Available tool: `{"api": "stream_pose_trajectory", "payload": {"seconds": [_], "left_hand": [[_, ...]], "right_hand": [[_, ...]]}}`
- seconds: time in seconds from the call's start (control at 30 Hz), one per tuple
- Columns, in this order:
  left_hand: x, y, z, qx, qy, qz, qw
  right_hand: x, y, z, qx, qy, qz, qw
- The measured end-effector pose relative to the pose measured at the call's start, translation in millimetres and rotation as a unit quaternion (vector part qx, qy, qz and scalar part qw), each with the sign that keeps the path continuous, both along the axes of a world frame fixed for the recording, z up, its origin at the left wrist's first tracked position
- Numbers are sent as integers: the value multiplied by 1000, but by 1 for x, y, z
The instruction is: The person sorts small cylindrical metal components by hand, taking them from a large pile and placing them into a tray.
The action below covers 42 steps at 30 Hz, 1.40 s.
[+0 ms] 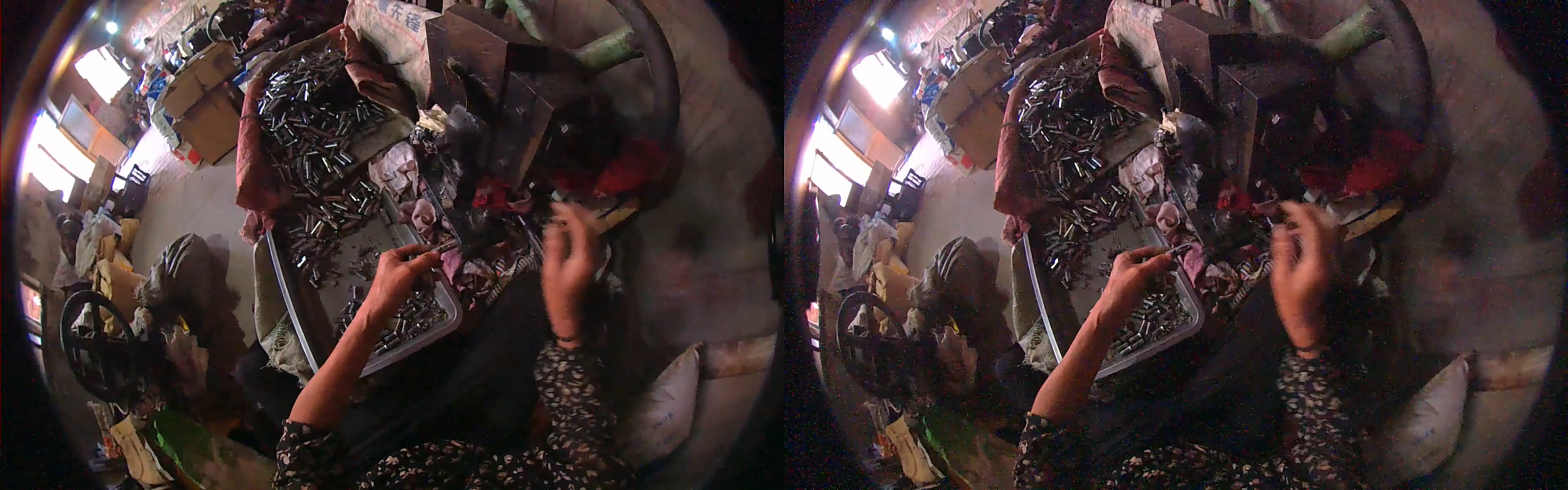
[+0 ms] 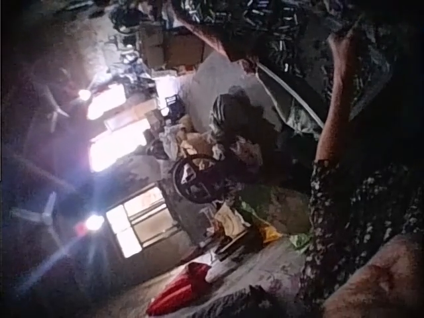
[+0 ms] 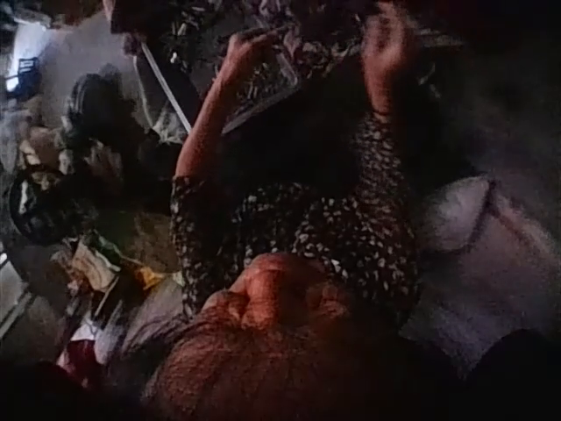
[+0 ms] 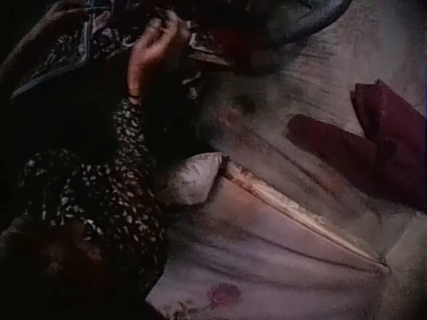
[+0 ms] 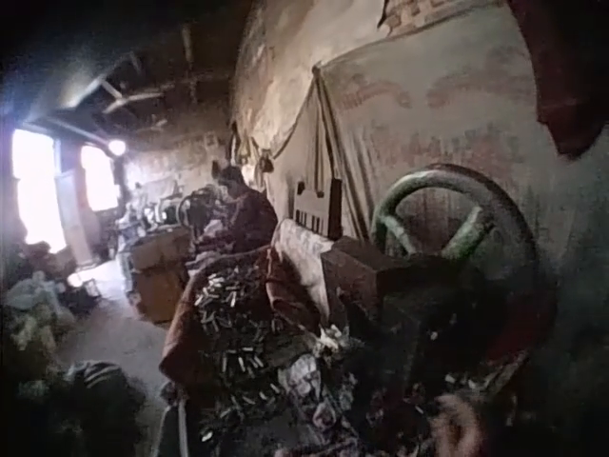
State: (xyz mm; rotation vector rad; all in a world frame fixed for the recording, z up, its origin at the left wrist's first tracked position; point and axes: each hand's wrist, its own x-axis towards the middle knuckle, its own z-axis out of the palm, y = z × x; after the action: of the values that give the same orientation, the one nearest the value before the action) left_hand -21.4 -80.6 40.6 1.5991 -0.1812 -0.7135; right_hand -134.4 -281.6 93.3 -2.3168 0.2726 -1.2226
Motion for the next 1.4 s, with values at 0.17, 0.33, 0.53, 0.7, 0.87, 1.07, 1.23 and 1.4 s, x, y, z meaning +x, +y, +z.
{"api": "stream_pose_trajectory", "payload": {"seconds": [0.17, 0.33, 0.53, 0.7, 0.87, 1.07, 1.23, 1.4], "left_hand": [[13, -21, -2, 34, -8, -38, 999], [33, -33, -12, -8, -39, 1, 999], [63, -46, -18, -91, 48, 31, 994], [78, -52, -29, -79, 85, 81, 990], [83, -60, -31, -80, 136, 91, 983], [94, -68, -45, -29, -40, 69, 996], [92, -73, -43, 65, -142, 87, 984], [85, -96, -45, 49, -178, 82, 979]], "right_hand": [[-14, -80, 31, -151, -153, -194, 957], [19, -129, 49, -83, -234, -205, 947], [45, -175, 33, 11, -172, -208, 963], [43, -184, 49, -42, -123, -257, 958], [51, -213, 81, -35, -103, -170, 979], [78, -269, 110, -99, -42, -195, 975], [102, -245, 130, -10, 89, -209, 974], [56, -278, 92, -152, -95, -207, 962]]}}
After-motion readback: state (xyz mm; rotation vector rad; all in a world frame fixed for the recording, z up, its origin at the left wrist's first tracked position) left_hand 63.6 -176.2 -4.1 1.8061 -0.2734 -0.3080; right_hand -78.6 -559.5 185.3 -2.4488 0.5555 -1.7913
